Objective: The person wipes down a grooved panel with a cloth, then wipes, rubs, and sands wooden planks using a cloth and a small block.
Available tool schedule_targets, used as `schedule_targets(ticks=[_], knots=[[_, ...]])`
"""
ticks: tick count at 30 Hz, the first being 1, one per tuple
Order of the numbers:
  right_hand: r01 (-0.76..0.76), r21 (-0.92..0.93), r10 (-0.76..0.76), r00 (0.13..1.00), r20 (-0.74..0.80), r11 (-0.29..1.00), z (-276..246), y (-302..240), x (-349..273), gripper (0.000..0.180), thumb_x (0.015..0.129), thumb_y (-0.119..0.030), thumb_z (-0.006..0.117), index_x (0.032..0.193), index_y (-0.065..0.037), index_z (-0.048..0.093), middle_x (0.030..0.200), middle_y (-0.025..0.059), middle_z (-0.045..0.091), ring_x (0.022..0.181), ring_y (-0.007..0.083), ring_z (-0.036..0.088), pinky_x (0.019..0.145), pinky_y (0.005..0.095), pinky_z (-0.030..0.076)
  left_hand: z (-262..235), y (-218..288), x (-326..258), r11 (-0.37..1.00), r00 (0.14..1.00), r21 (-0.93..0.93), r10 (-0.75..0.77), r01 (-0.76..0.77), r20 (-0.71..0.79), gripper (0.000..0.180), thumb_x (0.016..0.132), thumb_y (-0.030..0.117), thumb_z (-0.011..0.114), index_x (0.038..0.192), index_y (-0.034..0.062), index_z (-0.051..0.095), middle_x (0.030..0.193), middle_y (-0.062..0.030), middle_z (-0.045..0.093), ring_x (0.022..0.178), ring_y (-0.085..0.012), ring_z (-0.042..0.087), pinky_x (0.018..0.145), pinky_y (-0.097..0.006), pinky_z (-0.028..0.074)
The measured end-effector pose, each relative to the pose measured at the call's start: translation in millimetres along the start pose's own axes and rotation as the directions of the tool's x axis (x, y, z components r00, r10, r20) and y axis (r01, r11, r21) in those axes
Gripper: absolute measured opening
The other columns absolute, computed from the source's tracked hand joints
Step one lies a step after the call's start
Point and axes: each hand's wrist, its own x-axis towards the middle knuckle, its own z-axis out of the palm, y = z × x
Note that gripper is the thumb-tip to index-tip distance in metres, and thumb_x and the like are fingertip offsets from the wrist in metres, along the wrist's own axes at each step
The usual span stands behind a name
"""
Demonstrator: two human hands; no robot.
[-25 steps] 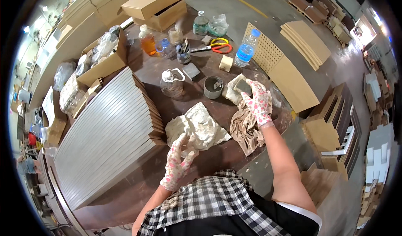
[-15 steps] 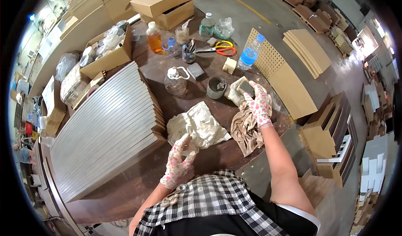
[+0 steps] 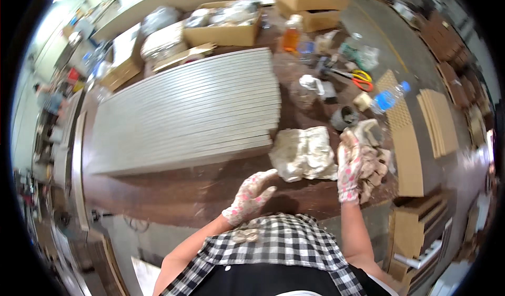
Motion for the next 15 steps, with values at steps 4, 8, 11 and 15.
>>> schedule_targets(ticks=[4,8,11,15], knots=[[-0.234,0.193,0.185,0.952,0.242,0.953,69.7,32.2,-51.2,0.064,0.083,-0.001,0.059,0.138,0.001,0.028,0.131,0.0154,0.045,0.124,0.0214,0.042,0.103,0.0321,0.033,-26.5,2.0,-29.0,0.995,0.990,-0.072,-0.075,0.067,-0.118,0.034,0.084,0.008,0.059,0.118,0.0052,0.055,0.109,-0.0130,0.061,0.102,-0.0284,0.057,0.089,-0.036,0.045],[0.296,-0.514,-0.090,0.917,0.388,0.805,105.8,41.6,-76.0,0.057,0.081,-0.014,0.063,0.131,0.003,0.040,0.128,0.0206,0.047,0.121,0.0338,0.044,0.102,0.0382,0.035,-67.0,-41.9,-95.7,0.944,0.898,-0.216,-0.308,0.249,-0.313,0.031,0.085,0.008,0.059,0.115,0.0024,0.057,0.111,-0.0126,0.062,0.104,-0.0240,0.059,0.091,-0.033,0.045],[0.134,-0.575,-0.005,0.975,0.220,0.807,78.7,79.4,-58.2,0.055,0.083,-0.008,0.060,0.132,0.003,0.038,0.131,0.0165,0.045,0.123,0.0261,0.042,0.104,0.0360,0.033,-119.3,-66.5,-150.7,0.912,0.784,-0.281,-0.403,0.300,-0.471,0.028,0.087,0.006,0.058,0.114,0.0022,0.057,0.109,-0.0100,0.062,0.103,-0.0186,0.058,0.090,-0.031,0.045],[0.112,-0.417,-0.077,0.992,0.100,0.902,78.7,48.9,-43.3,0.056,0.083,-0.001,0.055,0.135,0.002,0.034,0.134,0.0166,0.041,0.125,0.0260,0.040,0.106,0.0353,0.031,-214.5,-124.3,-233.2,0.948,0.459,-0.224,-0.306,0.226,-0.834,0.027,0.086,0.003,0.057,0.113,0.0034,0.054,0.111,-0.0062,0.058,0.103,-0.0152,0.054,0.090,-0.029,0.044]])
